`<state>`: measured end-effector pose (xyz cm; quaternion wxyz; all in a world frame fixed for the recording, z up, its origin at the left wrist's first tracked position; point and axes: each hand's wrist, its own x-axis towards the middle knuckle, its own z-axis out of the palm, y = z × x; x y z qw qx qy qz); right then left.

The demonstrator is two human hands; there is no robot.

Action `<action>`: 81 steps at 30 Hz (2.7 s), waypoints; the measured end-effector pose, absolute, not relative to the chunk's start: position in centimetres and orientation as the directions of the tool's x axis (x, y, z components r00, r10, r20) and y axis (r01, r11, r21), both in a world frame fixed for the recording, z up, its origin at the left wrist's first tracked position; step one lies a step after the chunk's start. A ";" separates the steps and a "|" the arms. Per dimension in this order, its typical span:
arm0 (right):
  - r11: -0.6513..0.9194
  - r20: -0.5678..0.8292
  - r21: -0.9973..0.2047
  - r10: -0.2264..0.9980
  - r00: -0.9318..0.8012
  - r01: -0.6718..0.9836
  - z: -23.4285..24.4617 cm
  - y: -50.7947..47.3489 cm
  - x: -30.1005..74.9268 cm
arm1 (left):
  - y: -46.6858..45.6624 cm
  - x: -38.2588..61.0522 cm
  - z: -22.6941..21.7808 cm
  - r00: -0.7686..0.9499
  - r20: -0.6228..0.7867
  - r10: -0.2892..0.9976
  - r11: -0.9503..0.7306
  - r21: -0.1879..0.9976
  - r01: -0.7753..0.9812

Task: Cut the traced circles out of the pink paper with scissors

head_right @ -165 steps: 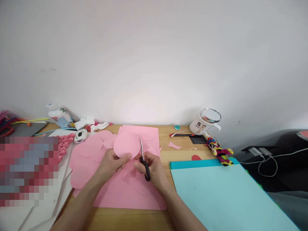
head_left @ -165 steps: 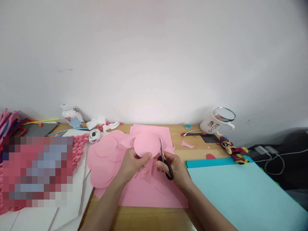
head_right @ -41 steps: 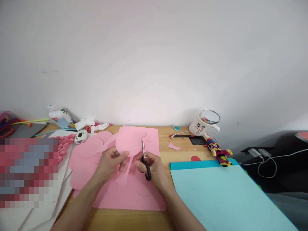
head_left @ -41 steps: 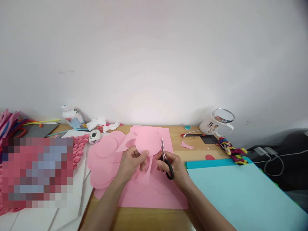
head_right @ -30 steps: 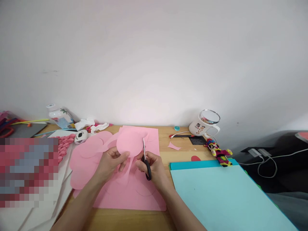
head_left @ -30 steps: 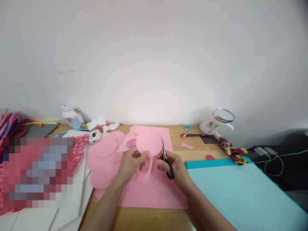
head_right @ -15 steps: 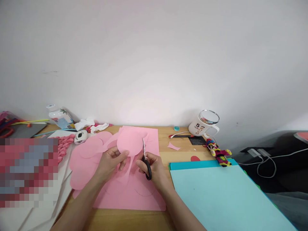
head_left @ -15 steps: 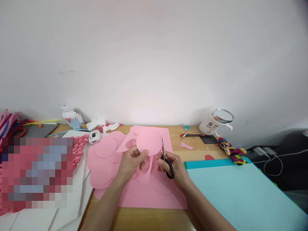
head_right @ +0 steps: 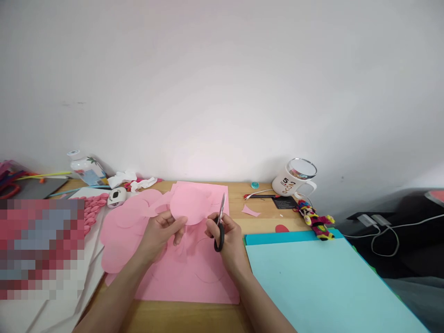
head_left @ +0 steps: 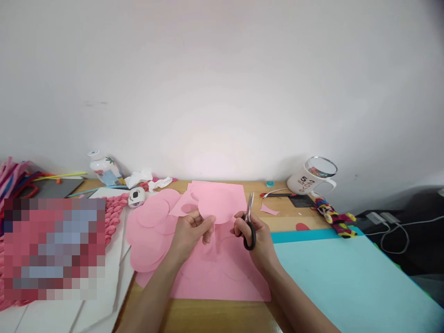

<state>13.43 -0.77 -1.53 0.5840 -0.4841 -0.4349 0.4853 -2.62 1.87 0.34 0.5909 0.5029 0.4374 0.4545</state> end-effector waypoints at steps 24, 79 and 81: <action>0.078 0.084 -0.993 0.994 -0.074 -0.084 -0.4 -1.2 13.0 | 1.1 -1.6 0.4 0.183 0.007 0.983 0.020 0.990 -0.142; -0.036 -0.038 -0.999 0.983 -0.178 0.019 0.9 -1.6 12.8 | 0.8 -1.7 0.6 0.107 0.030 0.994 -0.035 0.998 0.047; -0.044 -0.048 -0.999 0.983 -0.178 0.025 0.8 -1.5 12.8 | 0.9 -1.7 0.4 0.116 0.026 0.993 -0.029 0.999 0.029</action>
